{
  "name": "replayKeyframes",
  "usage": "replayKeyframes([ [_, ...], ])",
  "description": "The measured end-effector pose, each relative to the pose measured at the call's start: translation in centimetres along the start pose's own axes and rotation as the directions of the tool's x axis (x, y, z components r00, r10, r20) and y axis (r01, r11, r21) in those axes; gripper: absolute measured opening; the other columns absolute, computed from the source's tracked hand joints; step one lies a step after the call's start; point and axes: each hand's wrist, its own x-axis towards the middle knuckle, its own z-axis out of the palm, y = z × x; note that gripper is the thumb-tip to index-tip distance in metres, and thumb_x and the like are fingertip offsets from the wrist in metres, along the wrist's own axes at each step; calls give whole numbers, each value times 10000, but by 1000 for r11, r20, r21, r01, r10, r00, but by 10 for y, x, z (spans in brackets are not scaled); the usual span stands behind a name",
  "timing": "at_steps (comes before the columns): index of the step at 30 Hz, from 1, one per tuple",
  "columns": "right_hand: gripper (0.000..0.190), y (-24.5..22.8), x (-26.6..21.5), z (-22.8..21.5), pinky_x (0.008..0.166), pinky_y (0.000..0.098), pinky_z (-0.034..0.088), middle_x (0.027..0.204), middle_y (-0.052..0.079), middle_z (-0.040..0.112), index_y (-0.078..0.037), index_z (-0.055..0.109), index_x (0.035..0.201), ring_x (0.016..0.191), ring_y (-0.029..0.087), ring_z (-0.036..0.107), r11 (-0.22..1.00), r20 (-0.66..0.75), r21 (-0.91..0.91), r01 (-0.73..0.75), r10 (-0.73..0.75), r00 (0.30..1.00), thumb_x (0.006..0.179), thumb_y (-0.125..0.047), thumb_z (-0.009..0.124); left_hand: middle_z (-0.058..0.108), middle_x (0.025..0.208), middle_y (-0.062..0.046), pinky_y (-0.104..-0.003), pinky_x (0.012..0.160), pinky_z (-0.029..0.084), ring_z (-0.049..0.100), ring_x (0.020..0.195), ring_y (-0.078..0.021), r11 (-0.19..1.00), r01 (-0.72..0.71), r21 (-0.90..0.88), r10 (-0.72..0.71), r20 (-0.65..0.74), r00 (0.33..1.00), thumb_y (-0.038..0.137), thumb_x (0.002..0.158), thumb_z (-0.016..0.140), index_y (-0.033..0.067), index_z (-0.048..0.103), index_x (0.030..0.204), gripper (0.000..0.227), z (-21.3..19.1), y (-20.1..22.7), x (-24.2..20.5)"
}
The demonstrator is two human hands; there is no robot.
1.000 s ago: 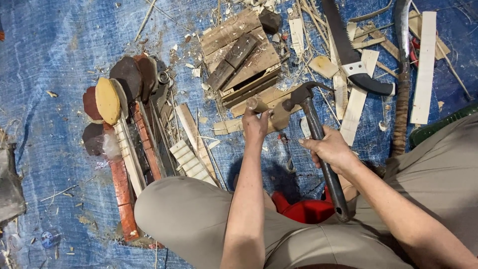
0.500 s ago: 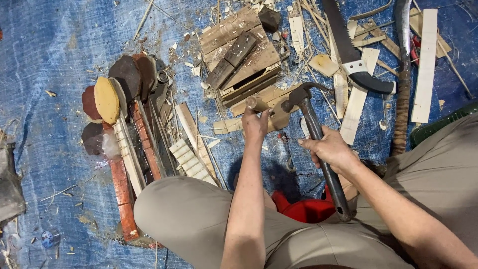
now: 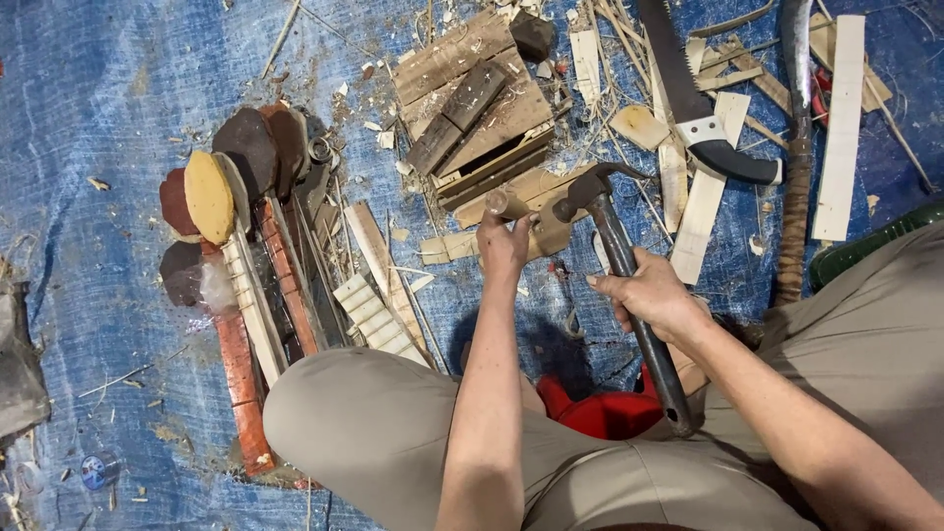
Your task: The person is using a hammer to strike and shape a small wooden peg, likely for instrument repair.
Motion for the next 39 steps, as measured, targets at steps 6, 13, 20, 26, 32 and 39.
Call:
replayKeyframes([
  [6,247,3,2,0,261,406,461,551,206,557,39,577,924,359,274,564,1000,4,-8,-6,6,1000,824,-25,793,764,903,-149,-541,892,577,748,959,-369,1000,-13,-2,13,10,1000,127,791,883,104,712,946,232,0,6,-2],
  [13,257,0,-1,1,261,393,453,549,198,547,39,568,921,355,263,557,1000,4,-8,-9,9,1000,829,-40,795,770,920,-157,-538,909,568,740,994,-364,997,56,51,-56,-2,998,199,744,906,118,714,944,289,3,-6,2],
  [20,248,-2,-3,1,264,389,456,546,201,551,49,571,916,352,263,561,1000,12,-16,-7,8,1000,832,-32,789,770,924,-162,-538,891,571,741,991,-369,998,45,37,-45,-4,999,198,740,911,107,714,952,303,1,2,1],
  [26,236,-4,-5,1,264,388,467,554,196,556,53,573,924,356,255,562,1000,23,-25,-13,13,1000,840,-28,778,772,954,-179,-550,916,564,728,1028,-392,997,68,41,-69,23,997,194,758,896,115,740,958,265,2,-2,2],
  [32,222,-11,-12,3,281,376,471,556,194,556,73,576,943,368,251,557,998,24,-60,16,-15,1000,848,-4,762,774,956,-164,-538,929,565,731,1036,-376,995,60,79,-62,25,998,221,782,887,113,736,961,258,0,6,0],
  [39,199,-96,-71,-3,341,420,500,494,265,575,93,630,851,393,331,621,960,40,-122,252,-248,968,785,20,803,745,933,-160,-487,851,597,736,945,-358,957,-59,284,54,24,998,299,826,845,90,692,1014,319,5,9,3],
])
